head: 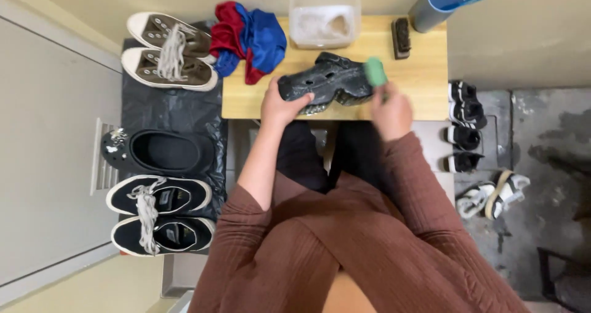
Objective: The person is cleaning the interior and exterior of a black clog shoe using a small brush and soapy water on a repair bench.
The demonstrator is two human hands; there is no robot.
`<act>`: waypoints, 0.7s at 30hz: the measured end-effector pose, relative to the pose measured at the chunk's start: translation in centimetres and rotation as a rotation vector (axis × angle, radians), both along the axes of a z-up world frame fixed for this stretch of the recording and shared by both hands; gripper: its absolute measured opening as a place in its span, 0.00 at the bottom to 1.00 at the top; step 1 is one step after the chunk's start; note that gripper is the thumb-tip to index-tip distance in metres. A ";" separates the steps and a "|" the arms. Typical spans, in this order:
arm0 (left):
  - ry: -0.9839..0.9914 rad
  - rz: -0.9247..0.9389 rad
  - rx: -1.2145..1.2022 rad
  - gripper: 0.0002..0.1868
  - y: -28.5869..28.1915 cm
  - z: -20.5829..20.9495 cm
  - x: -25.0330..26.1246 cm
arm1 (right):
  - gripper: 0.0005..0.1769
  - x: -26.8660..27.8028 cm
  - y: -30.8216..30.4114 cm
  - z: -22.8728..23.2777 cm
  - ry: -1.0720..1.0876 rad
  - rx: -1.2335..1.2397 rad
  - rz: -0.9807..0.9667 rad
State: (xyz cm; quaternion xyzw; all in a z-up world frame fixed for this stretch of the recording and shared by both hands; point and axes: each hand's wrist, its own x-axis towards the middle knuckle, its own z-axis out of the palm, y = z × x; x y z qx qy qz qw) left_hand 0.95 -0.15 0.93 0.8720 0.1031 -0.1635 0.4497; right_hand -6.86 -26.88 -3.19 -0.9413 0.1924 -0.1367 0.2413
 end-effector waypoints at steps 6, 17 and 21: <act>-0.003 0.007 -0.043 0.56 0.2 1.1 -1.2 | 0.17 -2.0 -4.2 0.1 0.176 -0.125 0.068; -0.057 0.021 -0.090 0.52 0.6 0.2 -1.6 | 0.16 17.8 -3.4 -0.7 0.171 -0.256 0.301; -0.004 0.006 -0.043 0.54 0.3 1.5 -0.8 | 0.17 21.6 -3.1 -1.5 0.280 -0.233 0.337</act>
